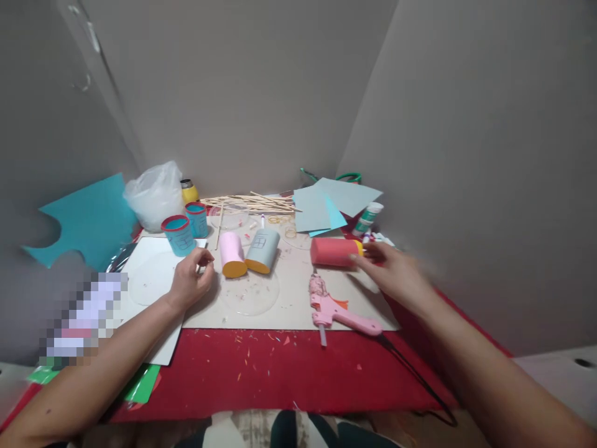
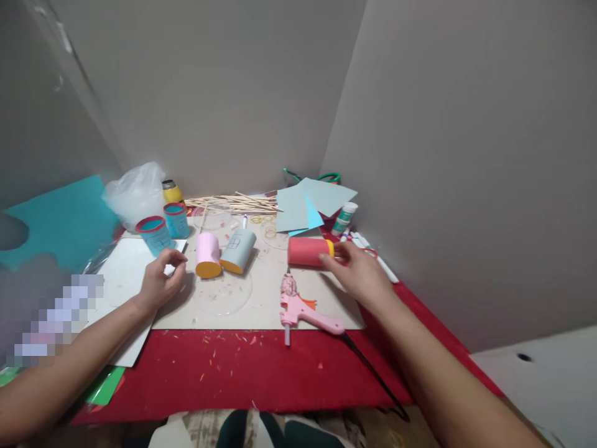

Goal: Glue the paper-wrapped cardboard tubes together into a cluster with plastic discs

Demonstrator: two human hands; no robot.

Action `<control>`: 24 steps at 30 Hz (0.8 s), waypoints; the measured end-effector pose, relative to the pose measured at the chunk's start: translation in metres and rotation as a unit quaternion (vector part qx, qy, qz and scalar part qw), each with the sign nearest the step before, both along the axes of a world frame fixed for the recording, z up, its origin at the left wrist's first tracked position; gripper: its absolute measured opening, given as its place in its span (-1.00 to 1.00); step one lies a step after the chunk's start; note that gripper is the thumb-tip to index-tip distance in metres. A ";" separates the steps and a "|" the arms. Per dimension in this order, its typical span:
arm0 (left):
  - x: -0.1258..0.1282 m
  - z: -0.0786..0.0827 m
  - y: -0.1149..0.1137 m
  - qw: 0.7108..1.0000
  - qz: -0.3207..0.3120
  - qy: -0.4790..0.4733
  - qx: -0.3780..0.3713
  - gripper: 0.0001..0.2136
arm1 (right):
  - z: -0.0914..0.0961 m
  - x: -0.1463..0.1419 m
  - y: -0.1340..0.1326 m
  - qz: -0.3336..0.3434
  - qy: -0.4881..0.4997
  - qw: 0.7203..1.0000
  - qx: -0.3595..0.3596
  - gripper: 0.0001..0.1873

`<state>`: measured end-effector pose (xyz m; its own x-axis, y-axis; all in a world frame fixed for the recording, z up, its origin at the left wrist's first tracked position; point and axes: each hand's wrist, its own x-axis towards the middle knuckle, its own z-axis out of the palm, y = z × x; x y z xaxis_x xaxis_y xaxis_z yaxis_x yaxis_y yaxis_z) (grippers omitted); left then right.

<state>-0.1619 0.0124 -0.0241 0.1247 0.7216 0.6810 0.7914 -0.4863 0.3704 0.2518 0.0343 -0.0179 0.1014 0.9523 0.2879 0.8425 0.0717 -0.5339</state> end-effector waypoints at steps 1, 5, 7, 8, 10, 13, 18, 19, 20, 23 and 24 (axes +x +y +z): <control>-0.001 0.000 -0.001 1.000 0.008 0.001 0.012 -0.95 | 0.002 -0.001 -0.010 -0.005 0.002 1.000 0.001 -0.53; -0.009 0.014 -0.004 0.996 0.049 0.018 0.066 -0.89 | 0.004 -0.005 -0.058 0.054 -0.008 0.996 -0.069 -0.45; -0.017 0.033 -0.004 0.992 0.070 0.033 0.095 -0.80 | 0.000 -0.007 -0.076 0.133 -0.025 0.985 -0.110 -0.41; -0.021 0.043 -0.002 0.990 0.082 0.047 0.104 -0.74 | -0.004 -0.008 -0.081 0.165 -0.043 0.979 -0.114 -0.42; -0.032 0.062 0.004 0.985 0.117 0.091 0.087 -0.65 | -0.011 -0.012 -0.083 0.209 -0.081 0.968 -0.111 -0.45; -0.047 0.077 0.021 0.973 0.174 0.148 -0.031 -0.65 | -0.020 -0.016 -0.077 0.226 -0.124 0.961 -0.102 -0.46; -0.067 0.072 0.040 0.969 0.173 0.131 -0.117 -0.88 | -0.023 -0.017 -0.072 0.235 -0.136 0.956 -0.111 -0.44; -0.069 0.071 0.039 0.971 0.174 0.116 -0.119 -0.86 | -0.020 -0.017 -0.073 0.237 -0.124 0.957 -0.113 -0.44; -0.072 0.071 0.035 0.973 0.178 0.098 -0.113 -0.84 | -0.018 -0.016 -0.074 0.237 -0.105 0.959 -0.115 -0.44; -0.075 0.077 0.007 0.978 0.191 0.030 -0.078 -0.77 | -0.007 -0.012 -0.080 0.241 0.000 0.963 -0.116 -0.48; -0.075 0.079 -0.006 0.979 0.194 0.005 -0.070 -0.73 | -0.004 -0.010 -0.082 0.239 0.045 0.964 -0.111 -0.49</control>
<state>-0.2372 0.0062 0.0548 -0.1707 0.8015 0.5730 0.9104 -0.0941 0.4029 0.2421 -0.0478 -0.0215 -0.3494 0.9334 0.0816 0.6908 0.3155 -0.6506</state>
